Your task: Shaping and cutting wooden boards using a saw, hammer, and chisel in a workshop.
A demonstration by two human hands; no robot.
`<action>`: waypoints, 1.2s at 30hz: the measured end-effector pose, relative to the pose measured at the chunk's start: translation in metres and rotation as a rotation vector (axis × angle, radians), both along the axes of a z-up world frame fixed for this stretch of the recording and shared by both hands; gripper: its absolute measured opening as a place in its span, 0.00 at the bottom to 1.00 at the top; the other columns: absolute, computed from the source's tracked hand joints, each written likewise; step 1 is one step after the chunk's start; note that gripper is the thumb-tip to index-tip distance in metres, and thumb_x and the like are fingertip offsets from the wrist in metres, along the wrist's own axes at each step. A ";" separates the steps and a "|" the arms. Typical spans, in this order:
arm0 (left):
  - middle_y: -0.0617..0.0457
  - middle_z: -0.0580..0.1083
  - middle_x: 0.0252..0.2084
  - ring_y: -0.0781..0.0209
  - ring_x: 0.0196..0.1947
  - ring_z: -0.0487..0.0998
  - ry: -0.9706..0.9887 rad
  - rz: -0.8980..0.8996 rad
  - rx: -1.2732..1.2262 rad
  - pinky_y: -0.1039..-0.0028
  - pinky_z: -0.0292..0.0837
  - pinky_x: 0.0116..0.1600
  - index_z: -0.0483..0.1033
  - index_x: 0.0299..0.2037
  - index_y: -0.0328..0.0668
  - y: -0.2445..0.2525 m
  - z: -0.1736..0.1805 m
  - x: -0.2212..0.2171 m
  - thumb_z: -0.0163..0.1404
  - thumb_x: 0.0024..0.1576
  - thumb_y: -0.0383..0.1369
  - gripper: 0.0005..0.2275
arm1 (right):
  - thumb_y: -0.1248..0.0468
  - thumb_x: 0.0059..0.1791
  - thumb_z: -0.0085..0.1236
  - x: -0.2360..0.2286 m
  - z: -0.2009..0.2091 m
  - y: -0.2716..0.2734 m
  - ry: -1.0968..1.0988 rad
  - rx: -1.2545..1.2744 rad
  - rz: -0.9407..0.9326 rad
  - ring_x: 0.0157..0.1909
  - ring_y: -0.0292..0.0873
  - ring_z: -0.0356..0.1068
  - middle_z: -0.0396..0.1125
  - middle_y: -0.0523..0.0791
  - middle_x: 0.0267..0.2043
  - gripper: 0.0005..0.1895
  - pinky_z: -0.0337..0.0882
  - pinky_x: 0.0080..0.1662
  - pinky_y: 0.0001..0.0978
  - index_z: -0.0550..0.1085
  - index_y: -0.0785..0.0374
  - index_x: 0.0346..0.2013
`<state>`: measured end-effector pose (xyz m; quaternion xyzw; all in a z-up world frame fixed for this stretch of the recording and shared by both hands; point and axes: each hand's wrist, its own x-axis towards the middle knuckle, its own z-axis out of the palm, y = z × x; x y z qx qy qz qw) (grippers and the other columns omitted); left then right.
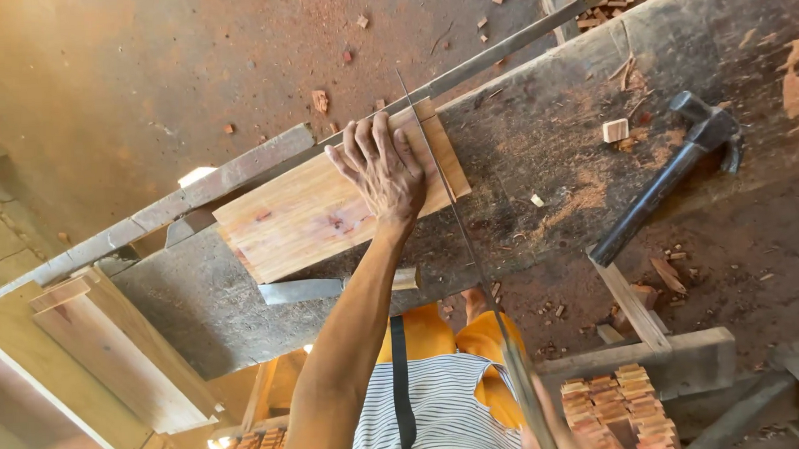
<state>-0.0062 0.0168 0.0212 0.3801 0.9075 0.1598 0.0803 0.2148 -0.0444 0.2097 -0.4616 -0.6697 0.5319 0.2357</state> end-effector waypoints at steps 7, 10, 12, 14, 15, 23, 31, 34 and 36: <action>0.49 0.67 0.63 0.46 0.72 0.58 -0.014 0.016 0.014 0.40 0.33 0.76 0.66 0.62 0.45 -0.002 0.005 0.000 0.43 0.66 0.40 0.16 | 0.60 0.57 0.48 -0.094 -0.066 0.062 -0.079 0.000 -0.054 0.16 0.34 0.61 0.62 0.40 0.17 0.27 0.62 0.20 0.29 0.68 0.75 0.66; 0.50 0.67 0.62 0.46 0.70 0.59 0.017 0.018 0.059 0.38 0.35 0.74 0.67 0.63 0.45 -0.015 -0.005 0.009 0.44 0.65 0.39 0.17 | 0.56 0.58 0.48 -0.093 -0.007 0.075 -0.005 0.149 -0.131 0.22 0.36 0.62 0.64 0.43 0.25 0.27 0.63 0.27 0.30 0.68 0.75 0.64; 0.50 0.67 0.64 0.47 0.71 0.60 -0.003 -0.022 0.050 0.39 0.35 0.75 0.67 0.64 0.46 -0.015 0.009 -0.004 0.45 0.66 0.39 0.18 | 0.54 0.59 0.47 -0.053 0.052 0.043 -0.053 0.210 -0.155 0.25 0.36 0.65 0.67 0.43 0.29 0.26 0.64 0.29 0.29 0.69 0.74 0.62; 0.51 0.68 0.66 0.48 0.72 0.61 -0.005 -0.076 0.107 0.39 0.36 0.76 0.67 0.66 0.47 -0.001 0.016 -0.032 0.47 0.67 0.40 0.18 | 0.51 0.59 0.46 -0.016 0.092 0.031 -0.078 0.336 -0.195 0.28 0.35 0.67 0.70 0.44 0.32 0.26 0.65 0.32 0.28 0.70 0.74 0.59; 0.45 0.68 0.60 0.45 0.65 0.65 -0.117 -0.221 0.007 0.40 0.46 0.70 0.67 0.65 0.44 0.010 0.014 -0.056 0.51 0.63 0.47 0.24 | 0.54 0.59 0.48 0.001 0.100 0.035 -0.134 0.239 -0.165 0.25 0.36 0.64 0.66 0.43 0.28 0.23 0.66 0.35 0.30 0.70 0.74 0.55; 0.46 0.72 0.43 0.47 0.43 0.74 -0.534 -0.580 -0.224 0.53 0.73 0.46 0.76 0.53 0.44 0.003 0.065 -0.123 0.69 0.42 0.49 0.31 | 0.66 0.53 0.44 0.069 0.087 -0.033 -0.085 0.078 -0.535 0.18 0.33 0.54 0.57 0.38 0.18 0.26 0.56 0.24 0.26 0.69 0.78 0.62; 0.49 0.66 0.48 0.49 0.46 0.70 -0.351 -0.583 -0.007 0.61 0.70 0.35 0.70 0.51 0.49 -0.048 0.131 -0.015 0.60 0.39 0.24 0.26 | 0.59 0.56 0.40 0.076 0.093 -0.076 0.193 -0.244 -0.756 0.19 0.39 0.56 0.54 0.43 0.17 0.21 0.67 0.26 0.38 0.61 0.63 0.19; 0.50 0.66 0.50 0.53 0.46 0.71 -0.329 -0.582 -0.115 0.64 0.70 0.35 0.68 0.51 0.49 -0.056 0.113 -0.003 0.58 0.40 0.20 0.26 | 0.59 0.57 0.40 0.074 0.094 -0.083 0.066 -0.103 -0.774 0.20 0.40 0.53 0.51 0.44 0.17 0.24 0.55 0.24 0.31 0.61 0.66 0.18; 0.50 0.66 0.51 0.53 0.46 0.71 -0.325 -0.595 -0.140 0.65 0.70 0.34 0.68 0.50 0.49 -0.058 0.108 0.002 0.58 0.39 0.20 0.27 | 0.59 0.57 0.41 0.072 0.094 -0.082 0.050 -0.055 -0.770 0.20 0.40 0.53 0.51 0.44 0.17 0.23 0.55 0.26 0.31 0.61 0.66 0.19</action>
